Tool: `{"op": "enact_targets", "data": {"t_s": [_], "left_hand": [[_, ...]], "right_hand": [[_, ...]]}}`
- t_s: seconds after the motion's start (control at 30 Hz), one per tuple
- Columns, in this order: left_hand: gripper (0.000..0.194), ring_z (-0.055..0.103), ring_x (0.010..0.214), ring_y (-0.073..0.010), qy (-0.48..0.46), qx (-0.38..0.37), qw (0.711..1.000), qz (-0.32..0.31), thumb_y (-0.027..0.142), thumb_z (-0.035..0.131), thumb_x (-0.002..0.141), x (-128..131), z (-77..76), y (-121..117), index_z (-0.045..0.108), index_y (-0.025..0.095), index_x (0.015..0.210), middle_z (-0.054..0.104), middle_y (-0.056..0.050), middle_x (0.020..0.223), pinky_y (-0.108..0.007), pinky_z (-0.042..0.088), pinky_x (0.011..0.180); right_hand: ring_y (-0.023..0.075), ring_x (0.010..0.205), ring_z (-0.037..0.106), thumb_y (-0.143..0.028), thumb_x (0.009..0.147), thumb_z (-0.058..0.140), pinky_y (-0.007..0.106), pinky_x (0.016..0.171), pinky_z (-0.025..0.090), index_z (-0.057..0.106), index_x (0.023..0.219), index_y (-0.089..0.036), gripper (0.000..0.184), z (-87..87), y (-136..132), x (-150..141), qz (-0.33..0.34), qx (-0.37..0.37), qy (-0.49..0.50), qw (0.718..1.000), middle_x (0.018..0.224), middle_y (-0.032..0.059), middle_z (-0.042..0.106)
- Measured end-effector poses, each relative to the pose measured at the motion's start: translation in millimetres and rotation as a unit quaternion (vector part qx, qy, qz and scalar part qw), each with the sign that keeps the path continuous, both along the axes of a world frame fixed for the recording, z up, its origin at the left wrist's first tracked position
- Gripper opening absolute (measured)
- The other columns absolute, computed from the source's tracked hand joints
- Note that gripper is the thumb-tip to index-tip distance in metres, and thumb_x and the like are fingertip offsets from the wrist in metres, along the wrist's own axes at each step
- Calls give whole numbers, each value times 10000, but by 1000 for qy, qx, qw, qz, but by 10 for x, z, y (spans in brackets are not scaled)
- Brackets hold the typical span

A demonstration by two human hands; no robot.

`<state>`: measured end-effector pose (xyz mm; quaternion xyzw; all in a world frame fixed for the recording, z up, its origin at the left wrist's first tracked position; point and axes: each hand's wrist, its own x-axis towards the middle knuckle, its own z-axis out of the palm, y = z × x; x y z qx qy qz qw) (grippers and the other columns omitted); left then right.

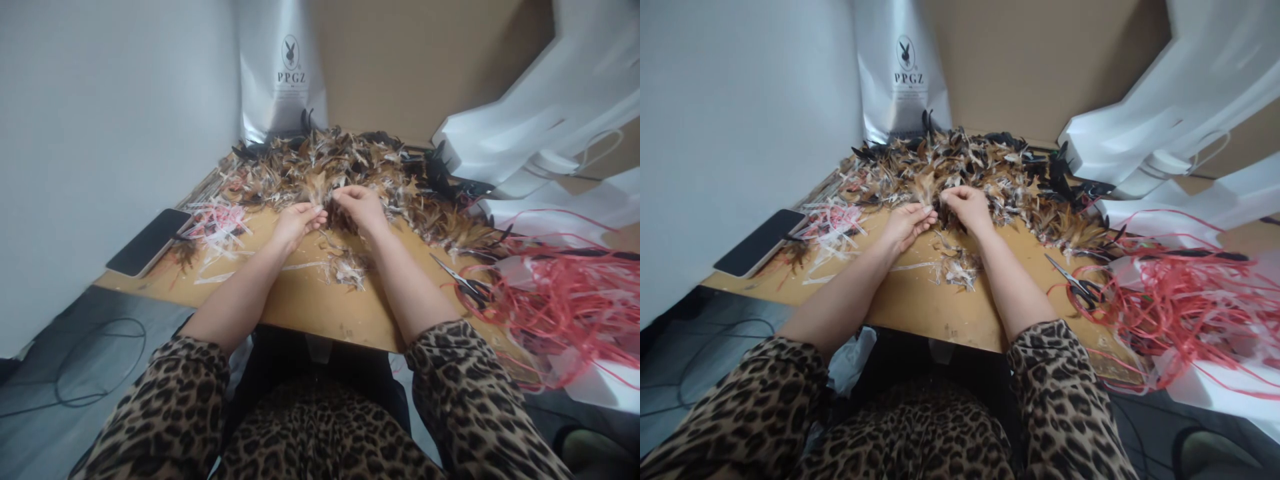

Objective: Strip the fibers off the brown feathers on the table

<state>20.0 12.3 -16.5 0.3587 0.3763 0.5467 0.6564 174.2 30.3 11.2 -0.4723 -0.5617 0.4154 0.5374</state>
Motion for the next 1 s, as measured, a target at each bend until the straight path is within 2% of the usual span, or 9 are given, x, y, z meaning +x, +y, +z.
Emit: {"op": "enact_targets", "data": {"t_s": [0.1,0.2,0.43,0.53,0.63,0.73,0.83,0.9,1.0], "left_hand": [[86,616,557,-48,-16,-10,999,27,144,706,743,-15,26,9,638,93,728,688,-43,690,-140,470,559],[93,614,561,-48,-23,-10,999,35,150,706,744,-28,25,19,632,94,734,685,-39,686,-141,472,563],[121,609,566,-43,-20,1,999,43,176,719,731,-38,-22,40,631,94,744,689,-37,703,-133,456,547],[113,607,565,-44,-17,1,999,36,171,715,733,-35,-17,35,635,93,739,687,-38,698,-136,455,545],[111,605,561,-44,-16,4,999,30,170,712,736,-34,-11,32,634,92,726,682,-36,687,-136,451,542],[99,613,574,-47,-18,7,1000,25,164,706,741,-35,-14,32,641,89,734,690,-40,710,-139,455,549],[78,628,599,-52,-25,11,999,22,149,695,747,-36,-17,32,645,89,750,708,-49,777,-143,466,560],[66,638,617,-56,-37,13,999,18,139,689,752,-37,-12,31,642,93,755,716,-54,820,-144,473,561],[48,653,641,-66,-62,13,998,-4,122,676,760,-45,6,27,634,99,756,723,-58,855,-141,478,551]], "right_hand": [[121,642,546,-273,697,647,268,664,451,696,730,-168,121,-19,142,246,-79,99,-102,987,702,2,656],[178,755,569,-249,715,628,343,783,449,708,741,-173,113,-72,244,427,-101,162,-253,948,767,37,656],[301,1123,464,-248,770,604,467,946,333,700,1028,-223,277,-120,99,303,-27,249,-496,831,1136,101,612],[316,1209,404,-255,796,595,481,968,298,694,1052,-232,276,-184,46,175,-28,266,-525,808,1206,108,586],[299,1191,444,-274,828,570,474,979,303,729,895,-224,180,-230,83,114,-52,258,-479,838,1122,89,639],[243,1000,569,-280,811,588,413,901,402,715,781,-186,161,-157,137,133,-58,218,-338,914,953,72,688],[167,728,603,-303,770,636,311,702,467,686,748,-146,167,29,125,193,-51,124,-140,981,754,48,682],[126,648,595,-320,740,674,257,621,462,674,747,-143,177,156,83,233,-9,67,-35,997,741,39,689],[93,613,604,-342,686,732,197,542,447,660,735,-146,215,269,18,271,50,-1,49,998,765,41,708]]}}
